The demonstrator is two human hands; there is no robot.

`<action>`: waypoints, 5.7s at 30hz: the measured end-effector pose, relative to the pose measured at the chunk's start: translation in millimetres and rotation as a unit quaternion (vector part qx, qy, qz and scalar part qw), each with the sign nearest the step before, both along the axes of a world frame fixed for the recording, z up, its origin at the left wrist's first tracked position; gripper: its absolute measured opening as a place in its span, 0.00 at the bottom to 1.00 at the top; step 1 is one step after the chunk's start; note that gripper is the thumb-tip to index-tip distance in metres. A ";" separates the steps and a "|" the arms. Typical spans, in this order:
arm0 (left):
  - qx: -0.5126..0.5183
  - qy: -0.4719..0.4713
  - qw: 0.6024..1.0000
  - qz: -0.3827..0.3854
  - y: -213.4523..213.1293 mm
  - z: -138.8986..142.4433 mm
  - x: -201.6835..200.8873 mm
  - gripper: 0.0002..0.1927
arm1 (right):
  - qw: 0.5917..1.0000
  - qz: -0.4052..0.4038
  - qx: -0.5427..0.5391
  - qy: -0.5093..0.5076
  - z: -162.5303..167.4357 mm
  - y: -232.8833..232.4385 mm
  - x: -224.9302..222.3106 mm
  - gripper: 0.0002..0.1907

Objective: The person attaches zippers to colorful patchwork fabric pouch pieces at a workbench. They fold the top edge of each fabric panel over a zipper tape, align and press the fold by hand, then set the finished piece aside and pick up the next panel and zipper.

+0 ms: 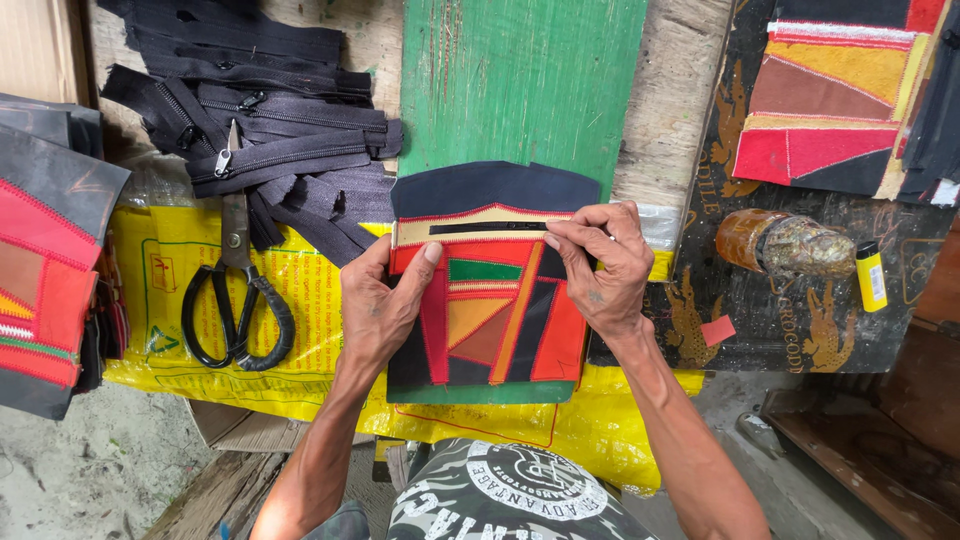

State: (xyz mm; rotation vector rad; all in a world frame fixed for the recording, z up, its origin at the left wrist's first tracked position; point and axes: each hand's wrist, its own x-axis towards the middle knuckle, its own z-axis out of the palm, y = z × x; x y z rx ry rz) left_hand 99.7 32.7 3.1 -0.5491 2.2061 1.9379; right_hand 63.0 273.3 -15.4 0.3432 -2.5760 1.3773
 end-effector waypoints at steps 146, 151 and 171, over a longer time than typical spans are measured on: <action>-0.176 0.122 0.942 -0.259 -44.3 9.6 -91.6 0.25 | 0.983 0.093 0.151 0.036 3.0 -20.1 -5.4 0.24; -0.176 0.120 0.941 -0.263 -45.1 10.3 -92.3 0.25 | 0.980 0.098 0.171 0.041 2.4 -19.4 -4.5 0.27; -0.197 0.136 0.930 -0.280 -45.8 9.9 -95.8 0.27 | 0.994 0.057 0.095 0.009 9.5 -48.3 -8.5 0.16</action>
